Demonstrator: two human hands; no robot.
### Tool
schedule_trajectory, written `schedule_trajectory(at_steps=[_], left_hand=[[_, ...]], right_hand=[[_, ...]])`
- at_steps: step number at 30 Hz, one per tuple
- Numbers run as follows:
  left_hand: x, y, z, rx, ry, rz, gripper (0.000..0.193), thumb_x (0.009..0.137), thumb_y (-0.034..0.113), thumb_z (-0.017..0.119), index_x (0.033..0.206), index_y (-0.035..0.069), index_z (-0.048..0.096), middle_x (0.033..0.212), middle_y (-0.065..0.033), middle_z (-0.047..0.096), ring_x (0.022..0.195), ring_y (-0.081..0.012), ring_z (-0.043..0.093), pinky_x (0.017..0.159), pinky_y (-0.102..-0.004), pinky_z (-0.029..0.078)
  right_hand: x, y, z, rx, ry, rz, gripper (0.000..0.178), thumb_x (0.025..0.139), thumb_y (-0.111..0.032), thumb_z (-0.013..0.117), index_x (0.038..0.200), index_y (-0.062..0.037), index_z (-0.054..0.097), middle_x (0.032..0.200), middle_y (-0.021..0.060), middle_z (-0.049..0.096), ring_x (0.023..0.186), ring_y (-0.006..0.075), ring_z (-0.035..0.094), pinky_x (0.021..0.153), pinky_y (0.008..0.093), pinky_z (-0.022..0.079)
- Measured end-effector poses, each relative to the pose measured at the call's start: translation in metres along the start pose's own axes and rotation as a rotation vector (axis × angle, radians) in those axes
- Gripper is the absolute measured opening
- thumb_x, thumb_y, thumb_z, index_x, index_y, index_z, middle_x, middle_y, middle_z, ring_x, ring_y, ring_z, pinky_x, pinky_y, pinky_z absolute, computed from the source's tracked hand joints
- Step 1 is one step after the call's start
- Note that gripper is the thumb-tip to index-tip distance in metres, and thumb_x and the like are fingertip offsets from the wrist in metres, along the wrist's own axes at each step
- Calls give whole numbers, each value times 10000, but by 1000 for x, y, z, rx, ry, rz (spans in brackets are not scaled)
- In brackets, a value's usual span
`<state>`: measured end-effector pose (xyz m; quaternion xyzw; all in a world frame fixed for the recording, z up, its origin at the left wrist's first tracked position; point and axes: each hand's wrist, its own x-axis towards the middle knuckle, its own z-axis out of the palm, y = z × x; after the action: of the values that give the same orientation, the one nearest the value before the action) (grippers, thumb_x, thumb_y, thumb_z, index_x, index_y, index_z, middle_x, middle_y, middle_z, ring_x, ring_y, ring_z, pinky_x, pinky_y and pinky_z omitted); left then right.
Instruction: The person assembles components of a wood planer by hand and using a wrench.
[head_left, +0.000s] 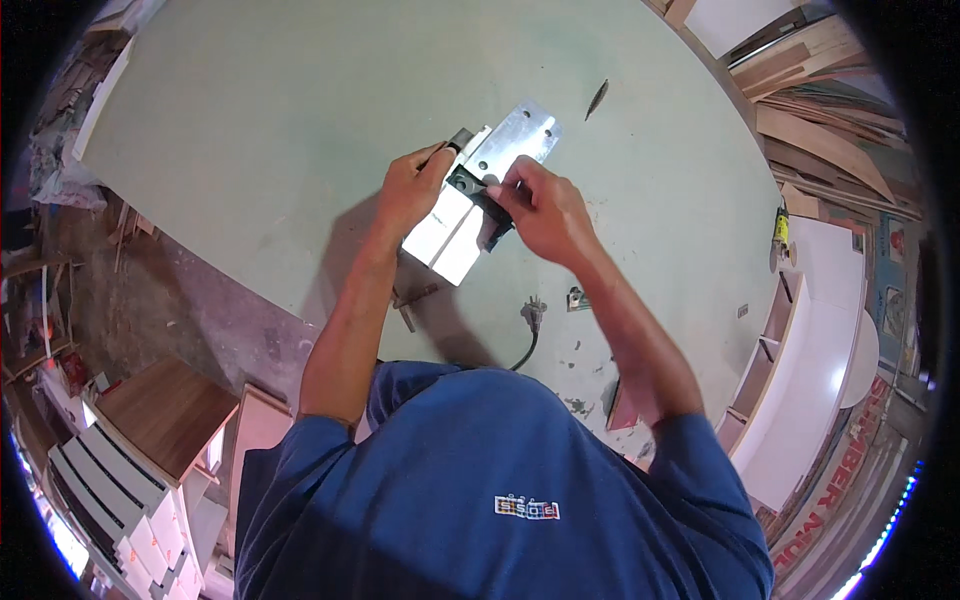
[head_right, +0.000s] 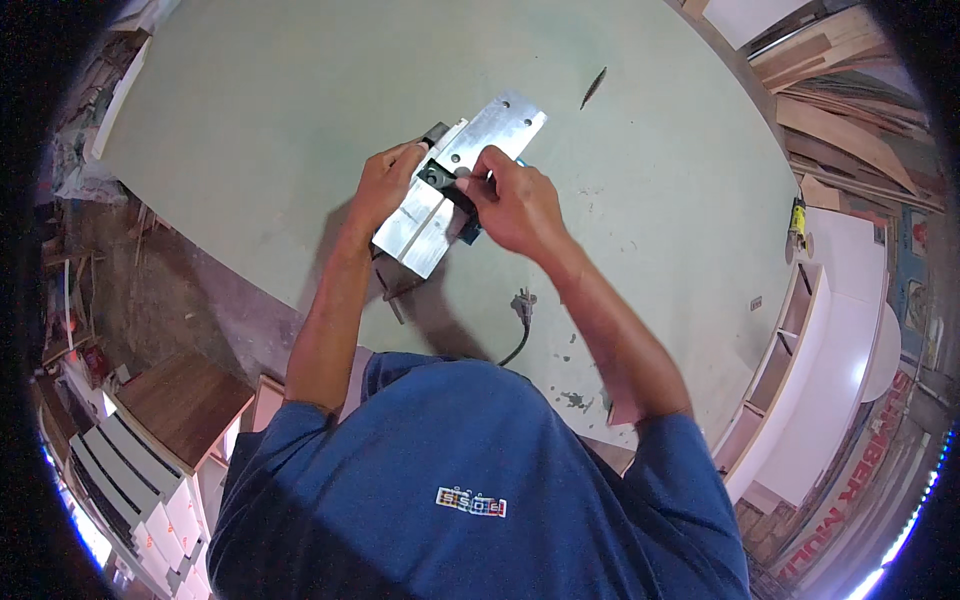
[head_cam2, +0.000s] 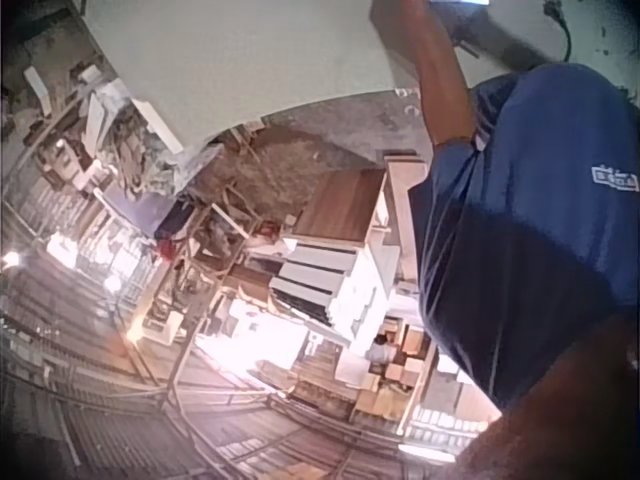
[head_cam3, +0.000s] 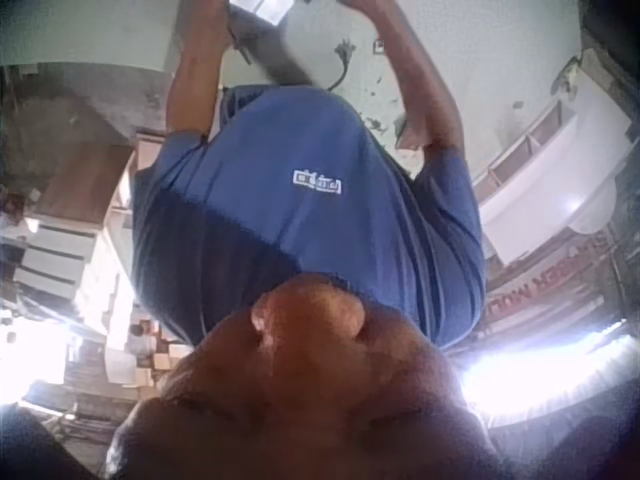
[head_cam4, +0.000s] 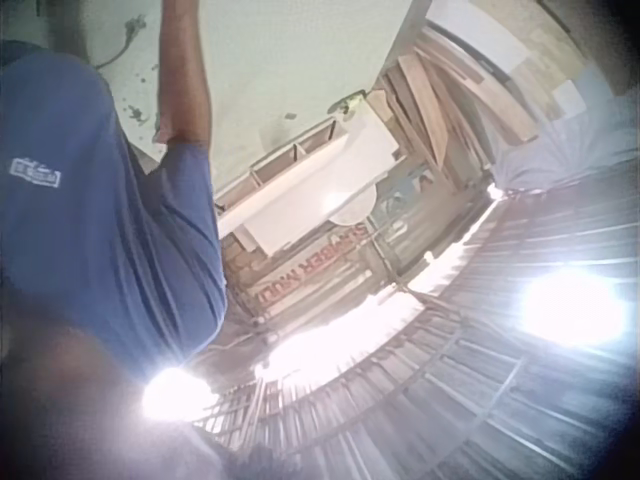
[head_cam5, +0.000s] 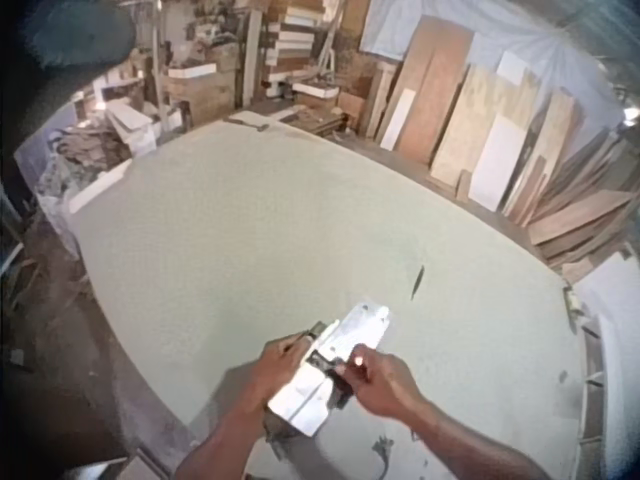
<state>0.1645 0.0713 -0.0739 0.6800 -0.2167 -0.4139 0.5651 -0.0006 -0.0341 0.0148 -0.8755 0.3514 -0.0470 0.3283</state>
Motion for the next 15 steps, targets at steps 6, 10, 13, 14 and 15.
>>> schedule_trajectory(at_steps=[6,10,13,14,15], left_hand=[[-1,4,6,19,-8,30,477,963,356,590,1261,-2,691,936,-79,734,849,-128,642,773,-299,515],[0,10,4,51,-80,-51,533,956,388,610,1312,-6,662,1037,-119,756,910,-142,669,820,-301,524],[3,-1,4,44,-18,3,567,953,419,630,1316,-14,658,1054,-135,755,921,-150,675,825,-299,526],[2,-1,5,45,-16,-1,567,953,419,630,1316,-14,658,1054,-135,755,921,-150,675,825,-299,526],[2,-1,5,32,-25,-9,571,956,424,636,1318,-17,657,1057,-141,754,922,-151,675,826,-301,527]], right_hand=[[2,21,-4,219,-77,10,231,933,-260,737,927,-46,651,756,122,679,667,239,628,627,369,484],[26,27,-40,221,-26,-91,208,934,-235,737,938,-41,662,774,116,678,676,206,612,633,360,481],[37,9,-52,67,-215,-169,178,963,-153,714,911,-15,613,737,15,600,713,115,531,688,299,453],[39,1,-53,69,-219,-168,178,963,-153,714,911,-15,613,737,15,600,713,115,531,688,299,453],[41,-6,-54,-4,-258,-190,180,959,-162,720,909,-24,616,743,15,602,715,123,532,690,309,452]])
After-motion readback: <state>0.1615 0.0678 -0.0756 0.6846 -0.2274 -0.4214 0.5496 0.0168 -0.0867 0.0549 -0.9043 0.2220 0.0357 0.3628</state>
